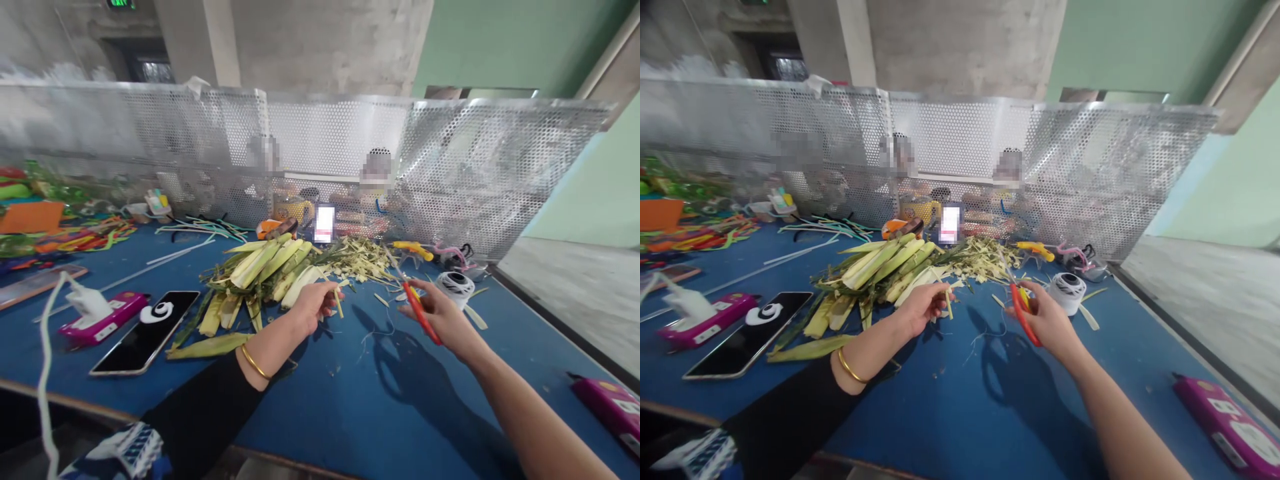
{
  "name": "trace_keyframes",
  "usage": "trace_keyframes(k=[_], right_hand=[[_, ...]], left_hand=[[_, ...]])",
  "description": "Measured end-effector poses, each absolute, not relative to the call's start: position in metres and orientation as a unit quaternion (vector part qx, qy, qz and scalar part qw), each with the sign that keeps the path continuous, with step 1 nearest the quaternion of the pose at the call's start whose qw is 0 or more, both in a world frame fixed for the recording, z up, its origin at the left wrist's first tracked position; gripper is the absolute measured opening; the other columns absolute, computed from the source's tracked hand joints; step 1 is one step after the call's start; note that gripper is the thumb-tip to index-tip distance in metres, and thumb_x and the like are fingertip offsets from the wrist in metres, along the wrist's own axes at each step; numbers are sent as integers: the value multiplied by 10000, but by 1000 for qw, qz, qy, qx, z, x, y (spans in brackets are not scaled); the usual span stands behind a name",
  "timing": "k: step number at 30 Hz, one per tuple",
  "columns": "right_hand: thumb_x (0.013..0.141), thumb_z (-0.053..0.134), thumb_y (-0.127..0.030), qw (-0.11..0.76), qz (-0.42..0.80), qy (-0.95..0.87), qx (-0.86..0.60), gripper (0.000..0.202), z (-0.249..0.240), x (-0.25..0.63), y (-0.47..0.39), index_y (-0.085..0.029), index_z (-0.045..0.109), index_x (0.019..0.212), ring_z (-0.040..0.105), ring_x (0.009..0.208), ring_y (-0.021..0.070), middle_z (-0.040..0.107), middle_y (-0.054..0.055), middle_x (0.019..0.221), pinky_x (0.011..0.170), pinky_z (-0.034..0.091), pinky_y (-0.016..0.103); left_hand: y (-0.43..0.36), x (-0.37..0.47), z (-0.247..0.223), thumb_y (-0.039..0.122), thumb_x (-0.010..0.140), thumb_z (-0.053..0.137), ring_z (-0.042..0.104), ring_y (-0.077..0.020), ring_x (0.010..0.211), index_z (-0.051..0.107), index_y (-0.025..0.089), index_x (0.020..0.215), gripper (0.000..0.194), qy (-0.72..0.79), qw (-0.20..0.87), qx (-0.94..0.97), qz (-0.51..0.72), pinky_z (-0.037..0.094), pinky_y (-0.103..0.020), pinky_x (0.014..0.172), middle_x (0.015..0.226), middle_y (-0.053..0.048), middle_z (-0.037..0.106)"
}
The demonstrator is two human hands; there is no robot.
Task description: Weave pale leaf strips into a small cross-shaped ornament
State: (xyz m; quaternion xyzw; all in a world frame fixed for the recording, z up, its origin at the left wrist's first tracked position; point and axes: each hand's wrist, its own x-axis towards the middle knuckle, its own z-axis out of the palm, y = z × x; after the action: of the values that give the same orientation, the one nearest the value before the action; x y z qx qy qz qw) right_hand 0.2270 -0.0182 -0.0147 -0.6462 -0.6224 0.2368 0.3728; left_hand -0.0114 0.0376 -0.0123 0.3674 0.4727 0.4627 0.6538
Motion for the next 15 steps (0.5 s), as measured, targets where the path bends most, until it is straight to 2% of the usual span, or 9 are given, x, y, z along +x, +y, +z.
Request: trace_keyframes(k=[3,8,11,15], right_hand=[[689,668,-569,401,360,-599,-593,693,-7,212,-29,-187,497,1241,448,463,115,462,-65,593,480,402,271],[603,769,-545,324,480,-605,-546,624,0,199,-41,-175,601,1076,487,580,114,498,-30,696,571,449,269],[645,735,-576,299,475,-644,-521,630,-1,199,-42,-164,599,1101,449,597,114,491,-23,699,566,409,257],[650,731,-567,257,399,-701,-532,628,-9,197,-40,-181,594,1125,390,604,120,471,-35,686,547,334,252]], left_hand=[[38,-12,-13,201,735,632,450,-49,445,628,110,610,155,469,651,368,470,286,-166,376,623,-51,638],[41,-13,-16,195,675,679,454,-49,458,620,121,591,126,468,618,377,507,313,-176,400,650,-42,645],[43,-13,-18,200,660,675,452,-50,459,618,122,578,126,457,606,381,528,325,-179,406,635,-33,630],[43,-11,-21,238,652,694,465,-54,463,627,123,587,148,443,604,380,543,347,-176,414,604,-19,605]])
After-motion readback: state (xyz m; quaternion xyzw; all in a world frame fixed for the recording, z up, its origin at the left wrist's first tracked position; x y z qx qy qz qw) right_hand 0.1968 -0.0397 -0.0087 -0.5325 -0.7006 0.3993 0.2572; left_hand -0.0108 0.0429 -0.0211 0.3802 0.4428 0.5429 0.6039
